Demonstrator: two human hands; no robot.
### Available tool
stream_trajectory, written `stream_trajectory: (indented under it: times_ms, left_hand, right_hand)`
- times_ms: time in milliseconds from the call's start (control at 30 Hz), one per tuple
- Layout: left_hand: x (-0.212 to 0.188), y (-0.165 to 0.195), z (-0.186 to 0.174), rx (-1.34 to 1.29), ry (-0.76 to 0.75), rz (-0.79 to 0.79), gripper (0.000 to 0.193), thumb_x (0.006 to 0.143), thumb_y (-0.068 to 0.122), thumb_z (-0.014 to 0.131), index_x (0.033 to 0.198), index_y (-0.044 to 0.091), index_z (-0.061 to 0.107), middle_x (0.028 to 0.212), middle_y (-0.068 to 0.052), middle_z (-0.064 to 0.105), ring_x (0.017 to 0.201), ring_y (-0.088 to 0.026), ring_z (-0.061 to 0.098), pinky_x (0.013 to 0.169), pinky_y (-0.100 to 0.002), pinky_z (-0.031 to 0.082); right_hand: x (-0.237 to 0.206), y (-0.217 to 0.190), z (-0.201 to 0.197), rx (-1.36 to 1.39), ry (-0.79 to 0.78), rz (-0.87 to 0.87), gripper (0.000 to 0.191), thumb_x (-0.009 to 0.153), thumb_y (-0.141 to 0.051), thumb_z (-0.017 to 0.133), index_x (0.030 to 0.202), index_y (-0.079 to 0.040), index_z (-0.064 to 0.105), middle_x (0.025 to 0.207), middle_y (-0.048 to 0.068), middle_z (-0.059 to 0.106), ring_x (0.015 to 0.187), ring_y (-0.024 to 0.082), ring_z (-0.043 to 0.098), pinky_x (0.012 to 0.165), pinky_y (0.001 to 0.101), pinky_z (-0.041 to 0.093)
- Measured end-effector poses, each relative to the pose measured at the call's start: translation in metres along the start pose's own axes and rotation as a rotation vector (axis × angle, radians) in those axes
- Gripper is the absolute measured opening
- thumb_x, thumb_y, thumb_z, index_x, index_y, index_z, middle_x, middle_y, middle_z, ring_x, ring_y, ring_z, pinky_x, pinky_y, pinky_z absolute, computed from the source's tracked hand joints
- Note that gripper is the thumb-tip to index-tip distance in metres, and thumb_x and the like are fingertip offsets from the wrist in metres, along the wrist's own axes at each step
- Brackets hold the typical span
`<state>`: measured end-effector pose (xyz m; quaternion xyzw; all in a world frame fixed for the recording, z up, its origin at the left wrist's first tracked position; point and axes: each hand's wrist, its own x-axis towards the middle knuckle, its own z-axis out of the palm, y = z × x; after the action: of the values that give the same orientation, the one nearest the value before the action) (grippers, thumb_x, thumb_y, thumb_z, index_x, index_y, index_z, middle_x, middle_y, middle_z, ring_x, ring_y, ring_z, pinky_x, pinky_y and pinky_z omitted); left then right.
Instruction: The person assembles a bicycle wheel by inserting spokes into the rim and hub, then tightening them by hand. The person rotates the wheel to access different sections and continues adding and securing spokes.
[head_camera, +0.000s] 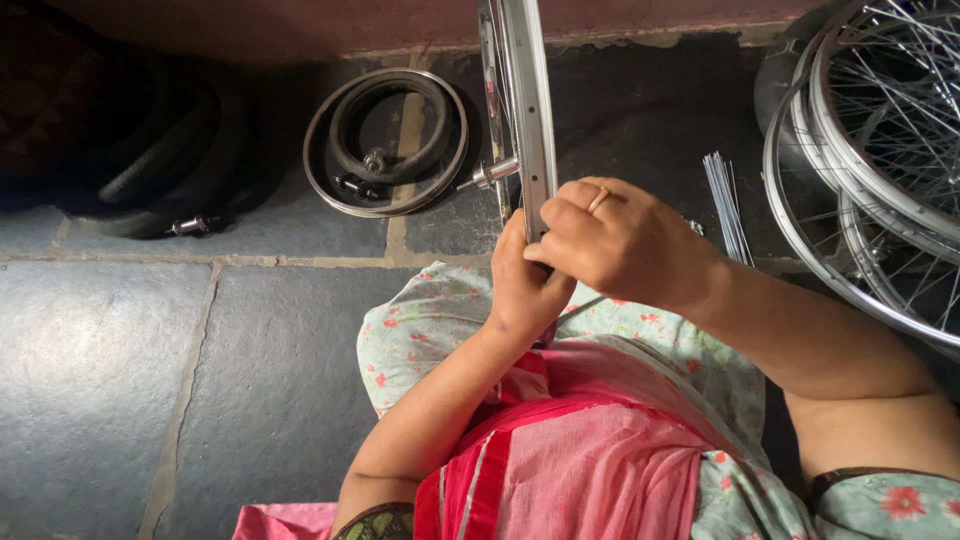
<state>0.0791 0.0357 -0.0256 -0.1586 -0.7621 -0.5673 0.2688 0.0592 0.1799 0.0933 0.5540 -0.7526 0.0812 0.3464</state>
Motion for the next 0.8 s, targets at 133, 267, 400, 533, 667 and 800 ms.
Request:
stream_trajectory:
  times_ms: [133, 267, 400, 533, 667, 800]
  left_hand:
    - [-0.002, -0.001, 0.000, -0.016, -0.021, -0.107, 0.033, 0.072, 0.002, 0.065, 0.105, 0.004, 0.058, 0.084, -0.014, 0.056, 0.073, -0.036, 0.059, 0.068, -0.042, 0.049]
    - [-0.005, -0.003, -0.001, 0.034, 0.028, 0.034, 0.033, 0.077, 0.001, 0.064, 0.109, 0.004, 0.053, 0.094, -0.017, 0.057, 0.087, -0.041, 0.059, 0.076, -0.043, 0.050]
    - [-0.006, -0.002, -0.001, 0.038, 0.004, 0.010, 0.030, 0.080, 0.002, 0.066, 0.107, 0.004, 0.054, 0.094, -0.016, 0.059, 0.089, -0.041, 0.061, 0.077, -0.044, 0.050]
    - [-0.005, -0.002, -0.003, 0.065, 0.015, 0.110, 0.041, 0.073, 0.003, 0.067, 0.112, 0.002, 0.054, 0.098, -0.019, 0.058, 0.092, -0.043, 0.059, 0.079, -0.046, 0.050]
    - [-0.006, -0.002, -0.005, 0.034, 0.012, 0.089, 0.037, 0.077, 0.004, 0.069, 0.111, 0.003, 0.053, 0.098, -0.018, 0.058, 0.092, -0.042, 0.060, 0.080, -0.044, 0.050]
    - [-0.009, 0.000, -0.006, 0.038, -0.010, 0.011, 0.032, 0.080, 0.002, 0.067, 0.110, 0.004, 0.056, 0.097, -0.016, 0.060, 0.092, -0.040, 0.061, 0.080, -0.043, 0.051]
  right_hand:
    - [-0.010, -0.002, 0.009, 0.227, 0.196, 0.161, 0.044, 0.080, -0.037, 0.083, 0.087, 0.002, 0.066, 0.102, 0.014, 0.062, 0.097, 0.031, 0.064, 0.083, 0.0400, 0.054]
    - [-0.025, -0.016, 0.026, 0.302, 0.240, 0.259, 0.027, 0.079, -0.016, 0.081, 0.103, -0.003, 0.076, 0.110, 0.010, 0.066, 0.099, 0.031, 0.062, 0.087, 0.0411, 0.051]
    - [-0.028, -0.014, 0.048, 0.404, 0.341, 0.342, 0.026, 0.085, -0.020, 0.089, 0.103, -0.011, 0.073, 0.107, 0.002, 0.068, 0.099, 0.024, 0.062, 0.087, 0.0379, 0.049]
    - [-0.035, -0.015, 0.051, 0.530, 0.377, 0.399, 0.031, 0.080, -0.023, 0.090, 0.100, -0.009, 0.070, 0.105, 0.005, 0.065, 0.096, 0.024, 0.060, 0.085, 0.0384, 0.048]
    - [-0.037, -0.019, 0.049, 0.525, 0.300, 0.378, 0.027, 0.081, -0.011, 0.086, 0.106, -0.006, 0.076, 0.109, 0.007, 0.069, 0.096, 0.023, 0.062, 0.083, 0.0356, 0.048]
    - [-0.031, -0.025, 0.055, 0.581, 0.411, 0.451, 0.025, 0.083, -0.013, 0.091, 0.101, -0.012, 0.073, 0.105, 0.001, 0.069, 0.094, 0.017, 0.062, 0.079, 0.0308, 0.048]
